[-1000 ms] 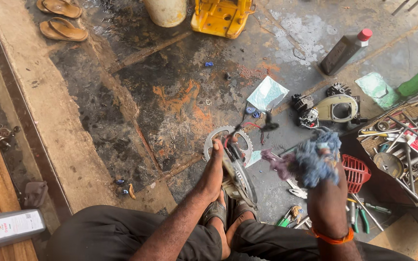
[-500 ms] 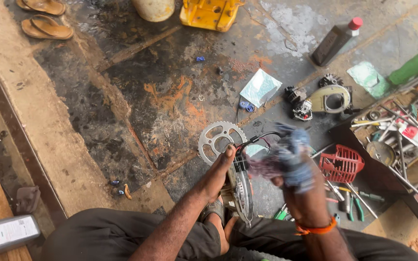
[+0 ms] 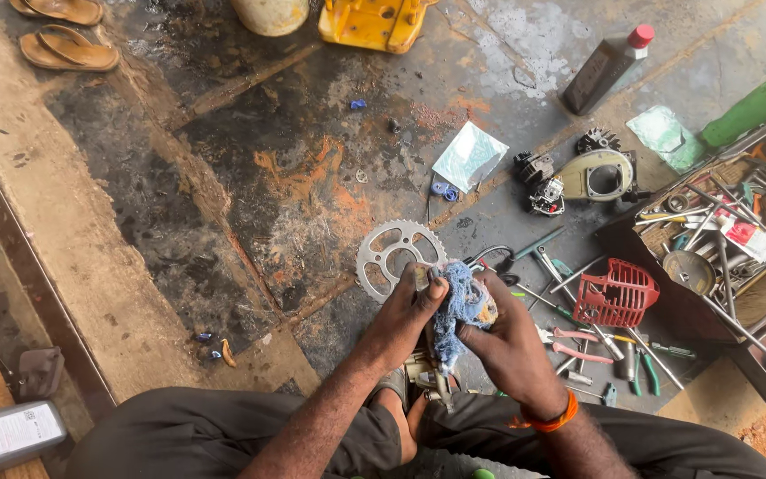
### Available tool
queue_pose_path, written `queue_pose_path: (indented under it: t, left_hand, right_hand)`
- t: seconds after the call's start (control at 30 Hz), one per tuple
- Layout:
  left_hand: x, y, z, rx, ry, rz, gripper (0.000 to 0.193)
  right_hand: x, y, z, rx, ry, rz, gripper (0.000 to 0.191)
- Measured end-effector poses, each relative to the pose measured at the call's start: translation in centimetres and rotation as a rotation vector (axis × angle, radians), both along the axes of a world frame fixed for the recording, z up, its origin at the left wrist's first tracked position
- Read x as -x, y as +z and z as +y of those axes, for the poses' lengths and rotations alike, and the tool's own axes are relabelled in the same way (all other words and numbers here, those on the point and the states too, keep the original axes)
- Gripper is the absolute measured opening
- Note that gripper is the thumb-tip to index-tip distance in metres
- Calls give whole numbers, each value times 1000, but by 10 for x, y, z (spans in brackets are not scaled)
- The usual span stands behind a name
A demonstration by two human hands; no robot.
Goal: The person cleans a mechanical housing with a rag, then uses a screwdriver and pliers to adjust internal components. They manipulate wires and small parts within the housing while sitting on the floor.
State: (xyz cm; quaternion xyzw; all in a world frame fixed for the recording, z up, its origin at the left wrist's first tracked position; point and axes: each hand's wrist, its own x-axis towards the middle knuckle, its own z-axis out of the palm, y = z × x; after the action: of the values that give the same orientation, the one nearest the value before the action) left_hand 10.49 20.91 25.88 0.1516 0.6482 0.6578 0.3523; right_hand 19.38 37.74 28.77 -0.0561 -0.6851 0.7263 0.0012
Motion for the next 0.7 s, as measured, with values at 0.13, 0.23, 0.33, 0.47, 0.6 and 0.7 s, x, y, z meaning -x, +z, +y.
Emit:
queue_pose_path:
  t: [0.13,0.23,0.33,0.47,0.6,0.7]
  left_hand:
    - [0,-13,4,3,-11,-75,116]
    - [0,-22,7,23,-20,-199,123]
    - [-1,-23,9,102,2,-242,127]
    - [-4,-19,9,134,11,-213,131]
    - [-1,-15,8,106,-19,-111,131]
    - [4,-15,6,221,0,-163,133]
  right_hand:
    - [5,9,5,36,43,-71,56]
    - [6,8,5,-107,11,-80,54]
    - [6,-2,-4,-406,-91,72,52]
    - [6,-17,-18,-596,-237,100,45]
    - [5,-20,-11,-212,-107,36,54]
    - [3,-16,4,-16,-8,-157,52]
